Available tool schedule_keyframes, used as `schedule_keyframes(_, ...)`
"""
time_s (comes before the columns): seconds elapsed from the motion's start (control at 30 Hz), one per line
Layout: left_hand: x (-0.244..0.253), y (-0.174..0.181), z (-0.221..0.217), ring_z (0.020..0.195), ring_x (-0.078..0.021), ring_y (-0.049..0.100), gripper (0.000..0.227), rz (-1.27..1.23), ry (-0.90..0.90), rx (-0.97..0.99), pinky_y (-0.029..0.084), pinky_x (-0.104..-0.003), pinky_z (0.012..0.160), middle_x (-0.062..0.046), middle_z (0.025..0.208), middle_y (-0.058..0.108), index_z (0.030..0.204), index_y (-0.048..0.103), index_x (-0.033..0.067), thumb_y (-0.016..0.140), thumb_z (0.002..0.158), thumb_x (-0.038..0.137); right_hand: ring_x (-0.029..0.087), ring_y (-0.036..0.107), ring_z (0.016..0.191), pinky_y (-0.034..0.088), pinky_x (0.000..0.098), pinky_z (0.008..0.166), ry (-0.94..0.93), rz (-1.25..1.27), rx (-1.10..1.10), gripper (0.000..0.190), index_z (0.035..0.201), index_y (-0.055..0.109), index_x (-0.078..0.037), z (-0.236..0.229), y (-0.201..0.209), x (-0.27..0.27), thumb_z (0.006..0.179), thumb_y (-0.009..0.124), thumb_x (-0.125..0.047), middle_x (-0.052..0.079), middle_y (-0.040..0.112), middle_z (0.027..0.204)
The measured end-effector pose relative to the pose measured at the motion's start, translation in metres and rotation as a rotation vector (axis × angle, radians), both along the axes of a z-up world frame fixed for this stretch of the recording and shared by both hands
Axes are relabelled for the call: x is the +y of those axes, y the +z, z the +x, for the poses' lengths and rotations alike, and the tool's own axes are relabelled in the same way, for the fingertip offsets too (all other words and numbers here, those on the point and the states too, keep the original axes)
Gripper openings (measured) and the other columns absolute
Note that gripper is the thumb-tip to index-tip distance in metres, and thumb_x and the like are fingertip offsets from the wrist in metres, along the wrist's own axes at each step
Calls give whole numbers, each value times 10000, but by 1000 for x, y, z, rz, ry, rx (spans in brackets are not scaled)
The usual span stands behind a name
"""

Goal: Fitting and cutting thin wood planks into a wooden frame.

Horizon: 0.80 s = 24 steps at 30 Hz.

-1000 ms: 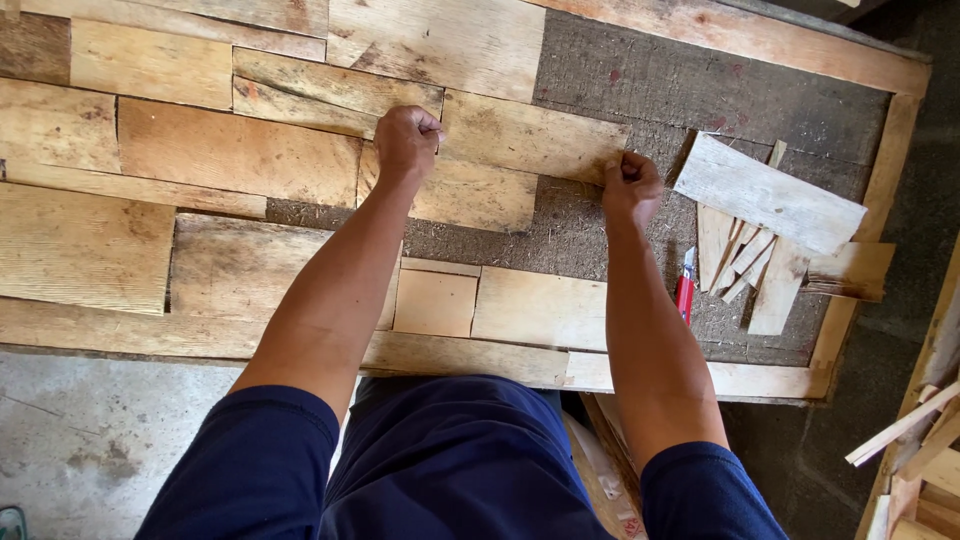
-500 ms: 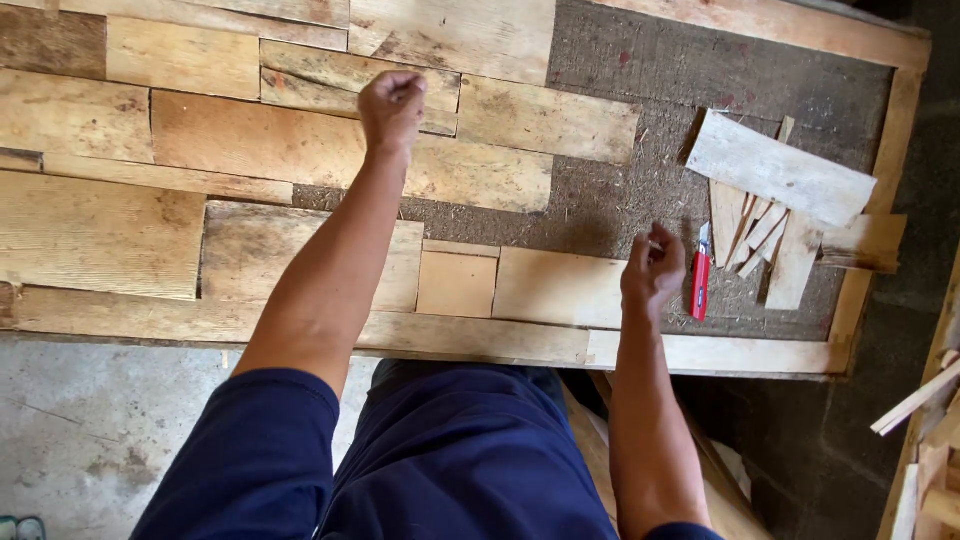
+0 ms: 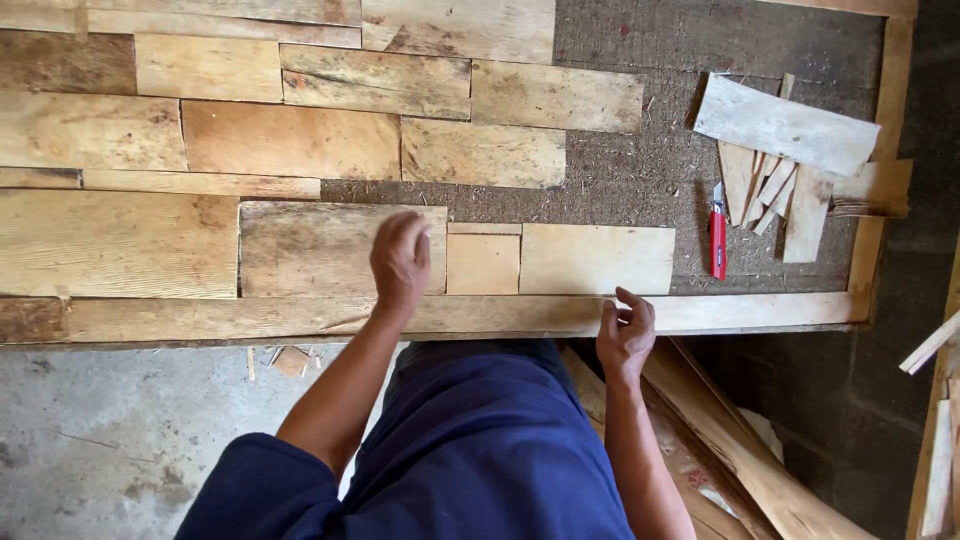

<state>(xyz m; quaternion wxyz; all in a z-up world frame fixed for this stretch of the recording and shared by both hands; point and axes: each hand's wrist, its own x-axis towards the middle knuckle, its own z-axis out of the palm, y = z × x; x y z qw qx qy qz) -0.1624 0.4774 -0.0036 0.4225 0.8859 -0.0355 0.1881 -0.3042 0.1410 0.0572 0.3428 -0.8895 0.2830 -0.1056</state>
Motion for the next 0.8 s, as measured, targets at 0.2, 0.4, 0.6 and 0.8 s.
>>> schedule_keyframes(0.2, -3, 18, -51, 1329, -360, 587, 355, 163, -223, 90, 464, -482, 1164, -187, 1420, 616, 1286, 648, 34, 698, 958, 158, 198, 675, 797, 583, 321, 661, 145, 25, 23, 237, 1155, 718, -5, 18, 21, 28, 926, 730, -65, 144, 674, 1136)
schedule_keyframes(0.4, 0, 17, -65, 1504, -435, 376, 562, 212, -249, 113, 319, -540, 1245, -241, 1611, 396, 1448, 539, -9, 709, 955, 202, 190, 687, 793, 584, 317, 648, 258, 117, 39, 245, 1146, 725, -25, 37, 28, 43, 905, 728, -68, 143, 675, 1174)
schedule_keyframes(0.6, -8, 13, -79, 1532, -449, 314, 655, 258, -212, 95, 284, -553, 1261, -250, 1646, 327, 1510, 468, -7, 717, 968, 263, 191, 687, 736, 573, 318, 633, 381, 108, 17, 239, 1130, 716, -20, 42, 31, 18, 894, 725, -59, 146, 684, 1151)
schedule_keyframes(0.8, -49, 22, -98, 1515, -449, 324, 669, 283, -234, 135, 286, -548, 1248, -261, 1628, 346, 1474, 484, -47, 733, 931, 256, 262, 687, 733, 552, 425, 740, 333, -198, -31, 262, 1124, 725, -38, 39, 11, -83, 865, 766, -50, 177, 683, 1076)
